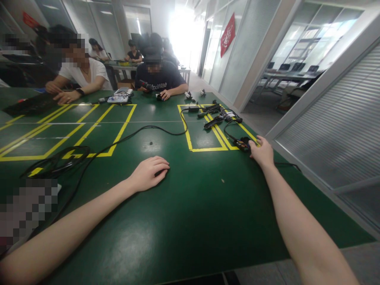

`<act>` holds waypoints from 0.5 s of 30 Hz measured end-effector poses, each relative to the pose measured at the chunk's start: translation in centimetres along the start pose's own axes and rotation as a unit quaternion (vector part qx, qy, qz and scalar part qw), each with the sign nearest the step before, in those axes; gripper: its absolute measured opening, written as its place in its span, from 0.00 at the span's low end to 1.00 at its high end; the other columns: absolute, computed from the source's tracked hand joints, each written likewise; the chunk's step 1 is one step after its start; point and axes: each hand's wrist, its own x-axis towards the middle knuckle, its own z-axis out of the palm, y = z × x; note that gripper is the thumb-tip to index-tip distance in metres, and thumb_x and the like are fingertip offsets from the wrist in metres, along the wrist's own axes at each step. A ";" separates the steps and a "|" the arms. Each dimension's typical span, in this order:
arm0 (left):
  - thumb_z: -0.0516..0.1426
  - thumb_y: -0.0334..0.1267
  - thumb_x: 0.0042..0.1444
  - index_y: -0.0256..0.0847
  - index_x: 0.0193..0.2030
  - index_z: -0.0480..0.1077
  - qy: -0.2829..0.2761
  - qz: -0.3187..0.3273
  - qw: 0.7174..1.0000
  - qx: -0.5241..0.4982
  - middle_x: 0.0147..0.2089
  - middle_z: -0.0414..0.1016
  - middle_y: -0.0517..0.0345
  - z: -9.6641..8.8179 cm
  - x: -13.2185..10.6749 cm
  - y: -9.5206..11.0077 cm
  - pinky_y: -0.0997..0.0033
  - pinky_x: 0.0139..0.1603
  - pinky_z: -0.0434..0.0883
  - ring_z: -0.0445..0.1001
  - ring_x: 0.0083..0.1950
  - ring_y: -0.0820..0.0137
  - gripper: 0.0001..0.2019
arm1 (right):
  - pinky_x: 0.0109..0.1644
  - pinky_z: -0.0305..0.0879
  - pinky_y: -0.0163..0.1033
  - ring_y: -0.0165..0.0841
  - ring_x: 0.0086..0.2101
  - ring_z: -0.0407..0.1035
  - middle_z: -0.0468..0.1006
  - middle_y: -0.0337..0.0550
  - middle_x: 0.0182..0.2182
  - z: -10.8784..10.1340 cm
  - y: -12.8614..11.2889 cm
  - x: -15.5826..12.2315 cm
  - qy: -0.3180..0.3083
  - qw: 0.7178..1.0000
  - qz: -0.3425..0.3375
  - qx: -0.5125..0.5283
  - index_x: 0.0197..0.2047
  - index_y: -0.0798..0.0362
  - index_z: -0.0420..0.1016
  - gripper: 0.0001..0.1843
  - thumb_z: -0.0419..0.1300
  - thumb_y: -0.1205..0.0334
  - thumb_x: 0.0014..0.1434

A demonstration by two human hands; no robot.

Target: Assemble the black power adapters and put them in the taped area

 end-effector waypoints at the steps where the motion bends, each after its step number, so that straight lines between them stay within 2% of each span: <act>1: 0.53 0.34 0.68 0.40 0.44 0.78 0.000 -0.001 1.000 -0.001 0.48 0.83 0.51 0.0 0.0 0.0 0.59 0.52 0.77 0.79 0.51 0.62 0.12 | 0.34 0.70 0.43 0.36 0.28 0.73 0.77 0.63 0.56 0.0 0.0 0.0 0.002 1.000 -0.008 0.003 0.67 0.57 0.67 0.33 0.62 0.57 0.61; 3: 0.53 0.34 0.68 0.40 0.44 0.78 0.000 0.000 1.000 -0.004 0.48 0.83 0.50 0.0 0.0 0.1 0.59 0.51 0.77 0.79 0.51 0.62 0.12 | 0.42 0.72 0.46 0.44 0.40 0.76 0.75 0.61 0.58 0.0 0.1 0.0 0.012 0.999 -0.046 0.002 0.66 0.56 0.68 0.37 0.68 0.56 0.55; 6: 0.53 0.34 0.67 0.40 0.43 0.78 0.002 0.001 1.000 -0.005 0.47 0.83 0.51 0.0 0.0 0.1 0.59 0.51 0.77 0.79 0.51 0.62 0.11 | 0.54 0.69 0.52 0.53 0.51 0.71 0.78 0.58 0.51 0.0 0.3 0.1 0.030 0.992 -0.124 -0.009 0.63 0.55 0.71 0.38 0.73 0.58 0.48; 8: 0.53 0.34 0.67 0.41 0.43 0.78 0.002 0.000 1.000 -0.004 0.47 0.83 0.51 -0.1 0.0 0.1 0.60 0.50 0.77 0.79 0.51 0.62 0.11 | 0.55 0.67 0.53 0.53 0.50 0.70 0.78 0.57 0.48 -0.2 0.4 0.2 0.036 0.988 -0.149 -0.009 0.62 0.55 0.72 0.38 0.73 0.58 0.48; 11: 0.53 0.34 0.67 0.41 0.43 0.78 -0.002 -0.002 1.000 -0.003 0.48 0.83 0.51 0.0 -0.1 0.0 0.60 0.51 0.77 0.79 0.51 0.62 0.11 | 0.57 0.65 0.51 0.52 0.50 0.69 0.77 0.58 0.47 -0.2 0.4 0.6 0.049 0.988 -0.145 0.000 0.62 0.55 0.70 0.35 0.70 0.59 0.51; 13: 0.53 0.34 0.67 0.41 0.43 0.78 -0.004 -0.002 1.000 -0.002 0.48 0.83 0.51 0.0 -0.1 -0.1 0.60 0.51 0.77 0.79 0.51 0.62 0.11 | 0.58 0.64 0.51 0.52 0.51 0.69 0.76 0.59 0.47 -0.1 0.8 1.0 0.066 0.989 -0.132 -0.002 0.60 0.57 0.71 0.30 0.66 0.60 0.54; 15: 0.53 0.33 0.67 0.41 0.43 0.78 -0.006 0.000 1.000 -0.002 0.48 0.83 0.51 0.0 -0.1 -0.1 0.60 0.52 0.77 0.79 0.51 0.62 0.11 | 0.57 0.64 0.52 0.54 0.51 0.69 0.76 0.60 0.46 0.2 1.4 1.5 0.044 0.990 -0.136 -0.009 0.54 0.57 0.75 0.22 0.62 0.60 0.56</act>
